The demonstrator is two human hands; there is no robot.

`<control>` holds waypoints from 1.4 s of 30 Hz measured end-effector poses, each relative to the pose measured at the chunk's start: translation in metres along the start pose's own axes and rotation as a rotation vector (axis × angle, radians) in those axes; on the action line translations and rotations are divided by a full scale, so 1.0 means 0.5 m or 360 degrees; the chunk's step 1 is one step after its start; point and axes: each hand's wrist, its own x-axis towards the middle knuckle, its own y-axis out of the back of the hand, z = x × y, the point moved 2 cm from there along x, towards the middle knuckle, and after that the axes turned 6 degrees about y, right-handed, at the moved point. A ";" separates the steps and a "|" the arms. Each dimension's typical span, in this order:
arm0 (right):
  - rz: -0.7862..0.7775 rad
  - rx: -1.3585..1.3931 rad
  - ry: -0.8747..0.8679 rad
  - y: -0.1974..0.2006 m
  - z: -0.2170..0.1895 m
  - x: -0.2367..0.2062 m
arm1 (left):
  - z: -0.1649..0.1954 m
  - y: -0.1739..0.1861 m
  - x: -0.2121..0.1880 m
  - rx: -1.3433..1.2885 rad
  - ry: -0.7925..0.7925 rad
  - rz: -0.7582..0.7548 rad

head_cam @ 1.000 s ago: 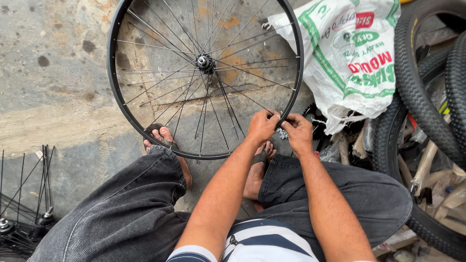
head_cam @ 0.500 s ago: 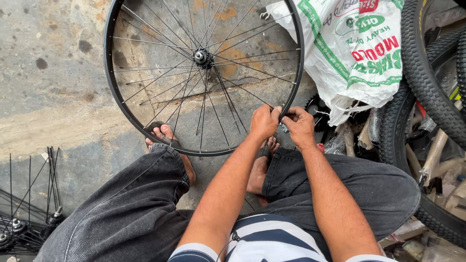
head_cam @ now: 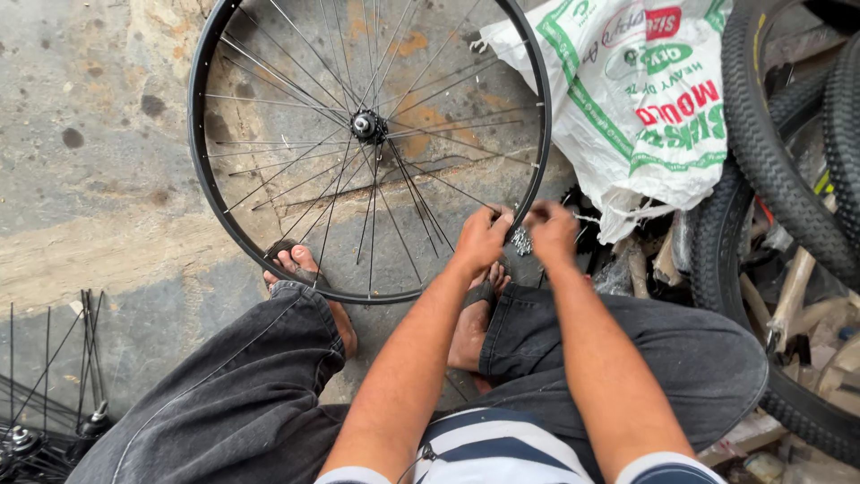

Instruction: The person sits on the ground lacing a bicycle wheel, threading spokes through the hub and attaching them to the rim one at a time by hand, taking new spokes from a pile beside them and turning the wheel as they work around it.

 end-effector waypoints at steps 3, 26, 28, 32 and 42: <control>-0.0101 -0.0660 0.0018 -0.042 -0.024 -0.004 | -0.007 -0.002 0.006 0.0293 0.0066 0.0039; -0.0244 -0.0633 0.0190 -0.030 -0.016 0.037 | -0.009 -0.001 0.025 0.0142 -0.0051 0.0020; -0.0206 -0.0243 -0.0049 0.013 -0.011 0.021 | -0.015 -0.003 0.021 0.0401 0.0185 0.0034; -0.0135 0.0871 -0.0516 0.064 -0.017 -0.038 | -0.009 -0.004 0.015 -0.0039 -0.0042 -0.0023; -0.0050 0.1416 -0.0610 -0.009 -0.020 -0.075 | -0.007 0.001 -0.013 0.0116 0.0218 -0.0077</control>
